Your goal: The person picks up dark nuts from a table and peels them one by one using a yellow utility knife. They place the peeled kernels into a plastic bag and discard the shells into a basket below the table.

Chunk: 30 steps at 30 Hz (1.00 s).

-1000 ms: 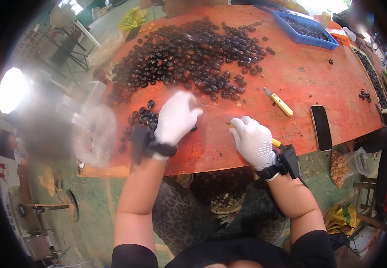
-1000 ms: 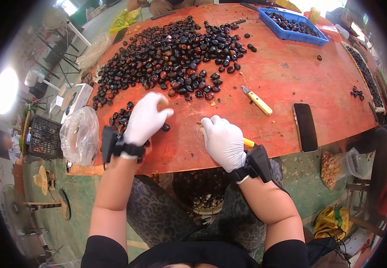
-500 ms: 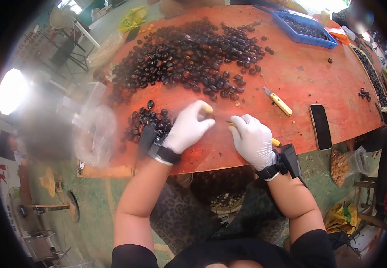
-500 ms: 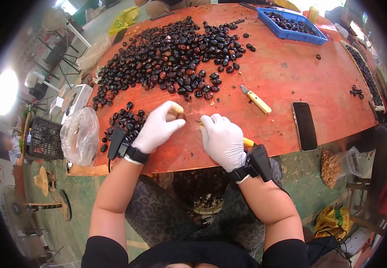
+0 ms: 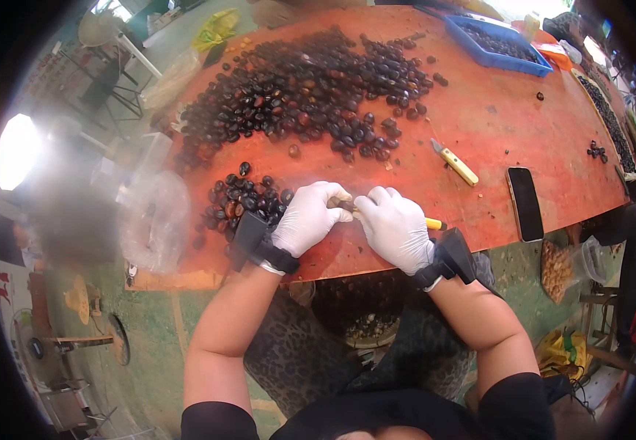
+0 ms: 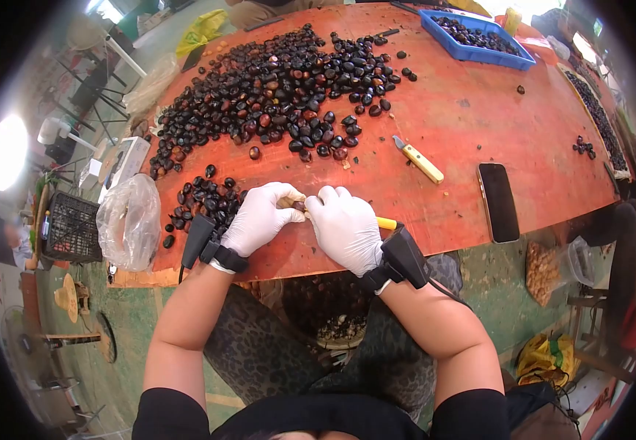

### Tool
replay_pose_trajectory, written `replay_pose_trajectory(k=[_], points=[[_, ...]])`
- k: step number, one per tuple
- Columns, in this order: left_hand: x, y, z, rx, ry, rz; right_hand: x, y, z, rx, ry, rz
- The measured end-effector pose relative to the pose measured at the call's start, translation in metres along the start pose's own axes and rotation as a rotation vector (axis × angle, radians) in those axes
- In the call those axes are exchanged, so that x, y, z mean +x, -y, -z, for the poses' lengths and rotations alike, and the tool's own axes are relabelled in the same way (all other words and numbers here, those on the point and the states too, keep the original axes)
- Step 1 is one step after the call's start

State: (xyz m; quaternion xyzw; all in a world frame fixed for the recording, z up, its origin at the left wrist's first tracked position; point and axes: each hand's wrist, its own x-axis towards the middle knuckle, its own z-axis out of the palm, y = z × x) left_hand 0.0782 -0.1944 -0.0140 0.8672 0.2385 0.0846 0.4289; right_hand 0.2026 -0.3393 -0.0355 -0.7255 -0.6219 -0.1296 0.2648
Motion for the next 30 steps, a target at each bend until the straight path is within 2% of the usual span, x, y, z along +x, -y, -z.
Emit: replay_pose_trajectory(k=[16,18,22,25,28,30], points=[[-0.003,-0.004,-0.001,0.114,-0.024,-0.021,-0.005,-0.004,0.005,-0.002,0.019,0.004],[-0.003,-0.002,-0.003,0.045,-0.035,-0.009,-0.005,-0.003,0.005,0.003,0.03,-0.013],[-0.001,0.007,-0.005,0.031,-0.047,-0.007,-0.004,-0.004,0.01,-0.031,0.129,-0.037],[-0.001,0.004,-0.004,0.006,-0.034,0.025,-0.005,-0.012,0.014,-0.095,0.05,0.007],[-0.001,0.008,-0.005,-0.115,-0.036,0.053,-0.011,-0.018,0.02,-0.078,0.088,-0.002],[-0.001,0.007,-0.003,-0.089,-0.022,0.075,-0.009,-0.024,0.028,-0.037,0.228,-0.039]])
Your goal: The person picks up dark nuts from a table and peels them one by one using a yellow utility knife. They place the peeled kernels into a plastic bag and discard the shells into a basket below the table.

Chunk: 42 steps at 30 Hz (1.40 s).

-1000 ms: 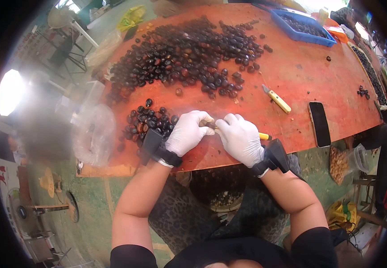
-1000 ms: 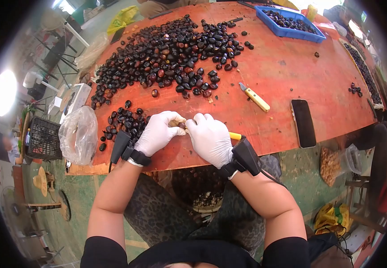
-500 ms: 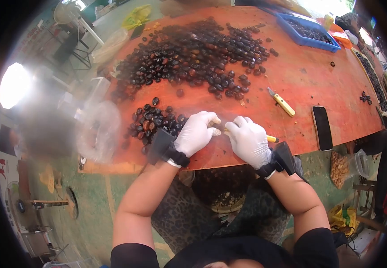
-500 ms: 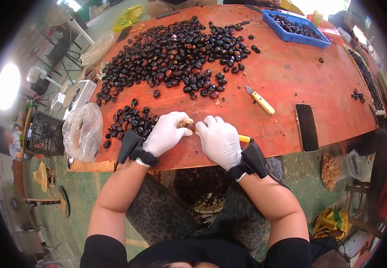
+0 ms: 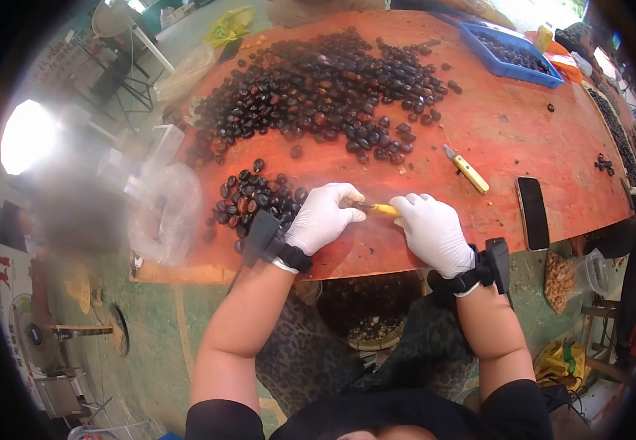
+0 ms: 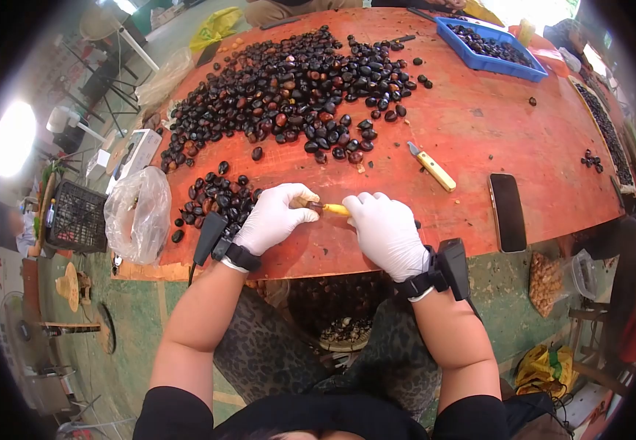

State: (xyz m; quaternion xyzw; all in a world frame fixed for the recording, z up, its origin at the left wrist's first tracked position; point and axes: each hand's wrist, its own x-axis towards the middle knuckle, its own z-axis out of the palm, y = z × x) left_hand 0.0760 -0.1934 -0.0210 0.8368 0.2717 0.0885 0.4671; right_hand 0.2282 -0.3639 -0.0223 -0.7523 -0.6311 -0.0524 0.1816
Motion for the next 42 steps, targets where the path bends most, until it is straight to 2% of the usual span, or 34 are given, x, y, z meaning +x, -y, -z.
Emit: replay_pose_trajectory(k=[1,4,5,8,11,14,20,28,31,35,42], points=[[0.0,-0.001,0.0,0.013,0.007,0.01,0.001,-0.002,0.003,0.02,0.07,-0.017],[-0.003,0.003,-0.004,-0.102,-0.029,-0.065,0.0,0.004,0.008,0.075,0.089,-0.057],[-0.003,0.003,-0.004,-0.045,-0.036,-0.07,0.0,0.007,0.009,0.09,0.1,-0.074],[-0.004,0.0,-0.004,0.106,-0.051,-0.093,0.002,0.009,-0.004,0.051,-0.065,0.006],[-0.005,-0.005,-0.001,0.18,-0.061,-0.116,0.005,0.016,-0.008,0.015,-0.105,-0.042],[-0.006,-0.006,-0.003,0.164,-0.065,-0.108,0.005,0.023,-0.001,-0.015,-0.004,-0.044],[-0.004,-0.007,-0.003,0.148,-0.053,-0.101,0.012,0.024,-0.011,-0.037,-0.08,0.018],[-0.002,-0.004,-0.002,0.082,-0.031,-0.065,0.006,0.014,-0.012,-0.092,-0.052,-0.016],[-0.004,-0.006,-0.001,0.222,-0.058,-0.093,0.004,0.018,-0.012,-0.052,-0.087,-0.042],[-0.006,-0.007,-0.004,0.257,-0.095,-0.118,0.009,0.029,-0.014,-0.013,-0.13,-0.038],[-0.007,-0.01,-0.004,0.26,-0.089,-0.083,0.001,0.026,-0.014,-0.067,-0.003,-0.075]])
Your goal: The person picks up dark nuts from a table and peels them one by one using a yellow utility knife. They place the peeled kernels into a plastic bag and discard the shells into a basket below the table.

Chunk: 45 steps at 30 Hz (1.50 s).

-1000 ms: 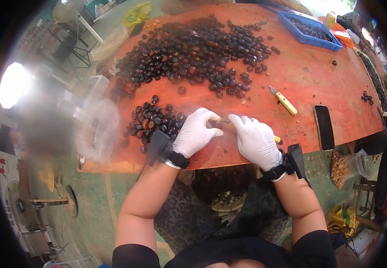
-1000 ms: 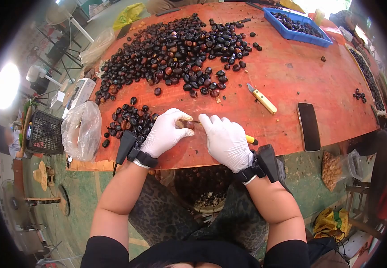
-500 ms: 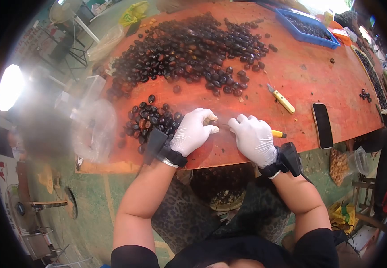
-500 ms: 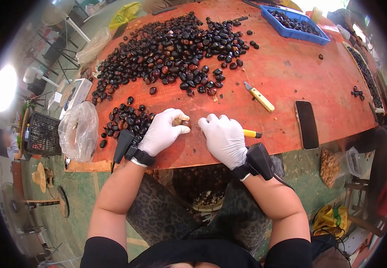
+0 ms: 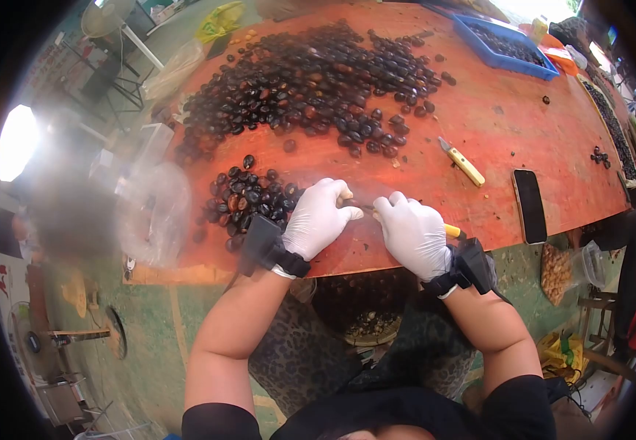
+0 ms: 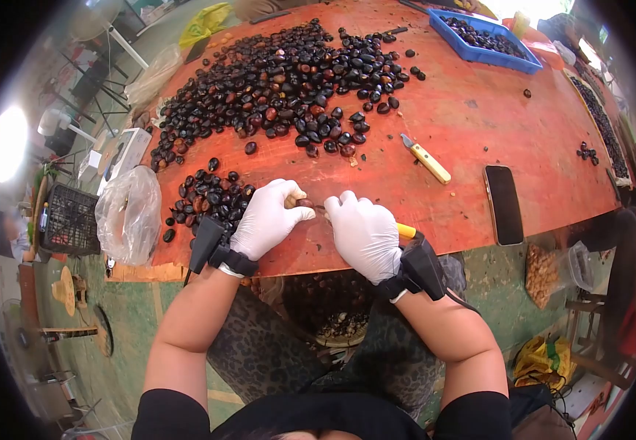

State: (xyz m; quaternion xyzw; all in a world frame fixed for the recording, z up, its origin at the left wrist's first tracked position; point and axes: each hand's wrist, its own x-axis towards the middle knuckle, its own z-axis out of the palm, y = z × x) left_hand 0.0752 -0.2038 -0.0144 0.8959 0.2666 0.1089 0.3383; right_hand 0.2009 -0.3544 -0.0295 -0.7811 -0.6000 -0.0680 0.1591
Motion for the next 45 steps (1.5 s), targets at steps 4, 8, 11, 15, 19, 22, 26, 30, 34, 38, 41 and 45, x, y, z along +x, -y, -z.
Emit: replay_pose_trajectory(k=[4,8,11,15,19,22,26,30,34,38,41,45], points=[[-0.007,-0.001,0.0,0.138,-0.099,-0.097,-0.004,-0.001,0.001,-0.003,-0.009,-0.022],[-0.016,-0.01,0.023,0.648,-0.124,-0.092,-0.004,-0.007,0.007,0.032,-0.054,-0.091],[-0.01,0.002,0.046,0.576,-0.004,-0.027,-0.004,-0.013,0.008,0.03,-0.089,-0.109],[0.029,0.008,0.069,0.34,-0.172,0.188,-0.002,-0.014,0.007,0.073,-0.117,-0.109],[0.066,0.057,0.053,0.561,-0.375,0.17,-0.002,-0.013,0.002,0.065,-0.144,-0.092],[0.066,0.056,0.048,0.484,-0.323,0.159,-0.002,-0.016,0.003,0.075,-0.162,-0.1],[0.023,0.006,0.029,-0.078,-0.038,-0.052,0.001,-0.019,0.006,0.091,-0.196,-0.062],[-0.003,-0.001,0.005,-0.206,0.123,-0.036,0.001,-0.012,0.01,0.147,-0.228,0.044],[-0.007,-0.007,0.005,-0.12,0.113,0.011,-0.003,-0.006,0.01,0.119,-0.157,0.09],[-0.006,-0.002,0.002,-0.125,0.085,0.004,0.0,0.0,0.007,0.095,-0.156,0.123],[-0.006,0.002,-0.001,-0.131,0.091,0.0,0.003,-0.001,0.001,0.1,-0.148,0.12],[-0.005,0.003,0.001,-0.151,0.104,0.032,-0.001,-0.01,0.004,0.095,-0.106,0.116]])
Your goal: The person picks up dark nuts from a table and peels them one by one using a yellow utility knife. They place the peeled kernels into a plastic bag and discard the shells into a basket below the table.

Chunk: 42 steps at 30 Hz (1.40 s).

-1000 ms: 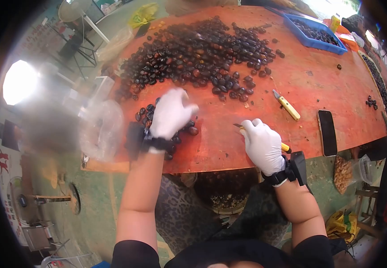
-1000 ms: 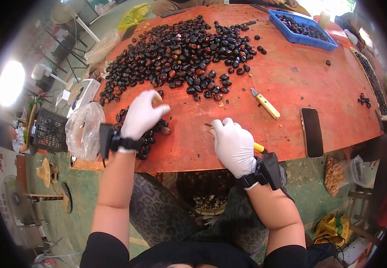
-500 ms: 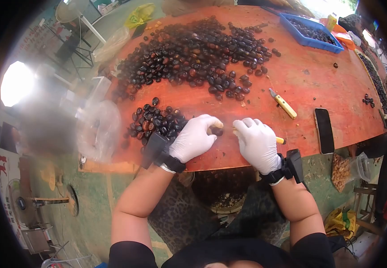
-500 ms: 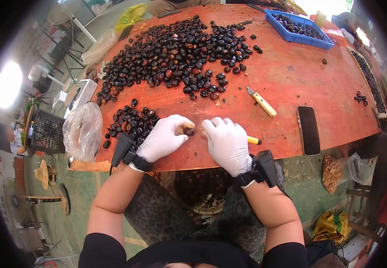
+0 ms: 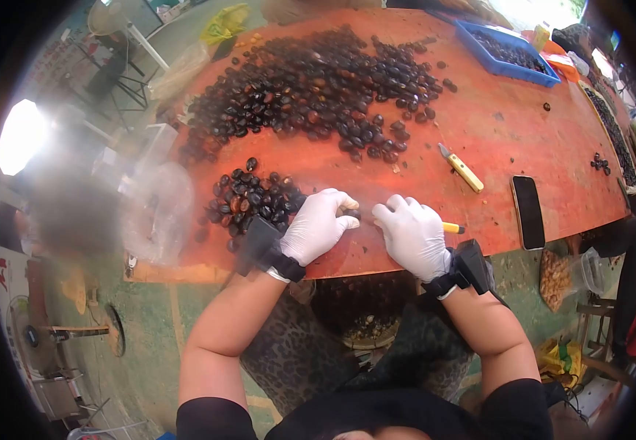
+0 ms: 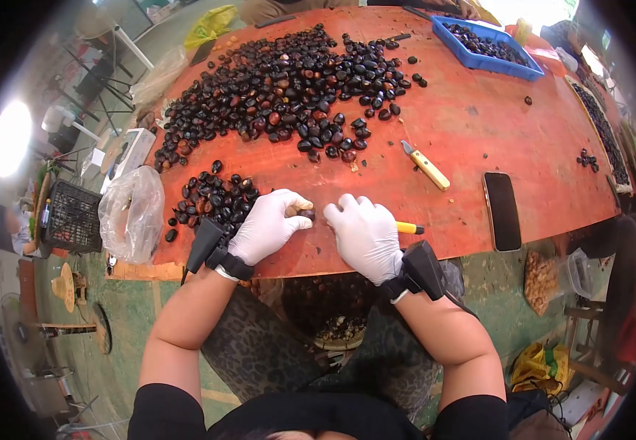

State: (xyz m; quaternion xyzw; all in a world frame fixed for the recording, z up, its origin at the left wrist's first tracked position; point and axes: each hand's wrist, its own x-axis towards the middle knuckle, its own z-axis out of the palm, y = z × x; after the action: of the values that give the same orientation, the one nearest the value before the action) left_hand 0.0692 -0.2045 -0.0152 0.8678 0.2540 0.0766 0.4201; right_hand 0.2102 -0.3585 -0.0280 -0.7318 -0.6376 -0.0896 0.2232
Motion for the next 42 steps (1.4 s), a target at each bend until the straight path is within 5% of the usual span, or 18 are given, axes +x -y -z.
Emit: replay_pose_trajectory(k=[19,23,27,30,36,42], points=[[-0.009,-0.001,0.009,0.36,-0.091,-0.107,-0.012,0.001,0.001,-0.049,0.0,-0.101],[-0.004,-0.02,0.045,0.536,0.085,-0.055,-0.009,-0.007,0.005,-0.022,-0.071,-0.19],[0.035,-0.031,0.027,0.275,-0.212,0.017,-0.008,-0.011,0.002,-0.031,-0.103,-0.217],[0.072,-0.026,0.0,0.55,-0.33,0.108,-0.008,-0.011,0.001,-0.031,-0.104,-0.229],[0.073,0.005,-0.006,0.5,-0.376,-0.066,-0.012,-0.018,0.004,-0.034,-0.115,-0.24],[0.024,-0.014,0.001,0.002,-0.033,-0.063,-0.003,-0.02,0.003,-0.001,-0.161,-0.086]])
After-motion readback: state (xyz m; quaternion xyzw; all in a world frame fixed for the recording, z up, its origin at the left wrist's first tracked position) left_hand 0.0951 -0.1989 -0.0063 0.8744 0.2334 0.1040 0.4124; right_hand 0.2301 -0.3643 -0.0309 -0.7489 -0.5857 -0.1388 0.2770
